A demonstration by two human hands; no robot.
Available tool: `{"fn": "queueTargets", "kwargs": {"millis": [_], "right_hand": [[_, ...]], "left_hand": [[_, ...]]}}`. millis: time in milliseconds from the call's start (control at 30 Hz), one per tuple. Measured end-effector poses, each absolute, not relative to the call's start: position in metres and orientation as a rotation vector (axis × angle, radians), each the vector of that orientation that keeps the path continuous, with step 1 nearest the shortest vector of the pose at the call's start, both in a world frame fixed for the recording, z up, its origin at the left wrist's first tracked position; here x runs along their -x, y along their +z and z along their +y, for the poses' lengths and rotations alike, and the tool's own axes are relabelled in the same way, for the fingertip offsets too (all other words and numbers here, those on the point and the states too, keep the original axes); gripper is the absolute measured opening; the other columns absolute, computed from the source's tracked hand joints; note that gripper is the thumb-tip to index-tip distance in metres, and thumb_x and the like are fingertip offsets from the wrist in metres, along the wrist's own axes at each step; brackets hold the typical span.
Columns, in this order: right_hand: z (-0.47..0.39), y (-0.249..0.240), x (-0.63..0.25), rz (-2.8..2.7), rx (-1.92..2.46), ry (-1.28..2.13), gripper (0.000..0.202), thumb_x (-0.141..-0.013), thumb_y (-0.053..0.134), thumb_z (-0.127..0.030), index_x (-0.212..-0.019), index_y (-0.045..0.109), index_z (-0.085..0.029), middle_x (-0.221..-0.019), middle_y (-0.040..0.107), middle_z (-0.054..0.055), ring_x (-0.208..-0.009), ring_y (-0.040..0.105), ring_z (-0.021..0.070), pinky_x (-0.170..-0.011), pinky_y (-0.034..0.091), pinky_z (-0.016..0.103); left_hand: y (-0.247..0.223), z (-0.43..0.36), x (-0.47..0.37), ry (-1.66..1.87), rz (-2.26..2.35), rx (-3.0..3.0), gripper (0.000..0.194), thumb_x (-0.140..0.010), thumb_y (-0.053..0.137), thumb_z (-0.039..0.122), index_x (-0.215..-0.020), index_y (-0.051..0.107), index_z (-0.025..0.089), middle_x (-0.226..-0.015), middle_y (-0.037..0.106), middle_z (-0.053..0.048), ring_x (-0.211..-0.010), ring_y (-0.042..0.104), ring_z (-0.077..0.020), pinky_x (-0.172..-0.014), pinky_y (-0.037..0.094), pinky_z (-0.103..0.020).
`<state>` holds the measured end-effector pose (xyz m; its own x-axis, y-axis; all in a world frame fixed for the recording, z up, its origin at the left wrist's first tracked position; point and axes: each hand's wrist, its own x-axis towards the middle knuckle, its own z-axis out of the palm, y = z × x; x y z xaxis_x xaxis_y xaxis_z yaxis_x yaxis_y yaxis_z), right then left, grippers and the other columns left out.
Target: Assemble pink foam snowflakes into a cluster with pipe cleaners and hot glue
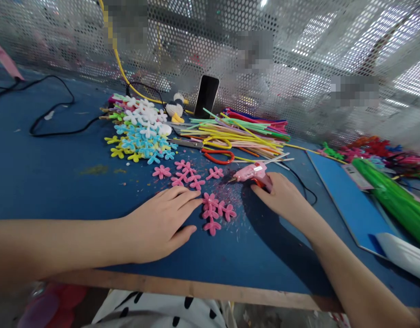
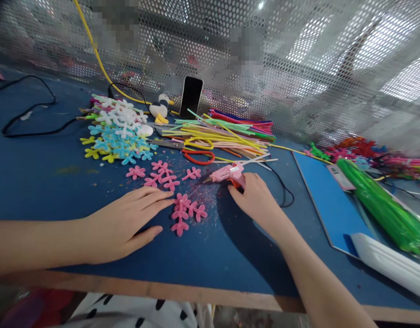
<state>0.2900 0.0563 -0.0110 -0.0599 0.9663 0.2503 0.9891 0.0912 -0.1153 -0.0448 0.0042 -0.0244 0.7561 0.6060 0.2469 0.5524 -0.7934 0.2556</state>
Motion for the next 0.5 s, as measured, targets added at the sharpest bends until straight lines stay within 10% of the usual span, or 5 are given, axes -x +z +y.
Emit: {"fn": "queueTargets", "kwargs": {"millis": [300,500], "right_hand": [[0.059,-0.004,-0.295,-2.034,1.669,-0.332,0.038,-0.086,0.062,-0.044,-0.114,0.061,-0.018,-0.111,0.067,0.016,-0.110,0.060,0.0353,-0.096,0.042,0.052],[0.073,0.024,-0.248,-2.424,1.260,-0.179,0.017,-0.096,0.058,-0.031,-0.091,0.072,-0.025,-0.100,0.072,0.007,-0.107,0.060,0.0275,-0.103,0.037,0.050]], "left_hand": [[-0.026,0.004,0.044,0.486,0.933,-2.790,0.047,-0.101,0.045,0.034,-0.141,0.053,0.012,-0.145,0.056,-0.016,-0.133,0.048,-0.0320,-0.110,0.044,-0.051],[-0.025,0.004,0.043,0.480,0.931,-2.780,0.047,-0.100,0.045,0.032,-0.142,0.052,0.011,-0.145,0.055,-0.016,-0.132,0.048,-0.0324,-0.109,0.043,-0.052]]}}
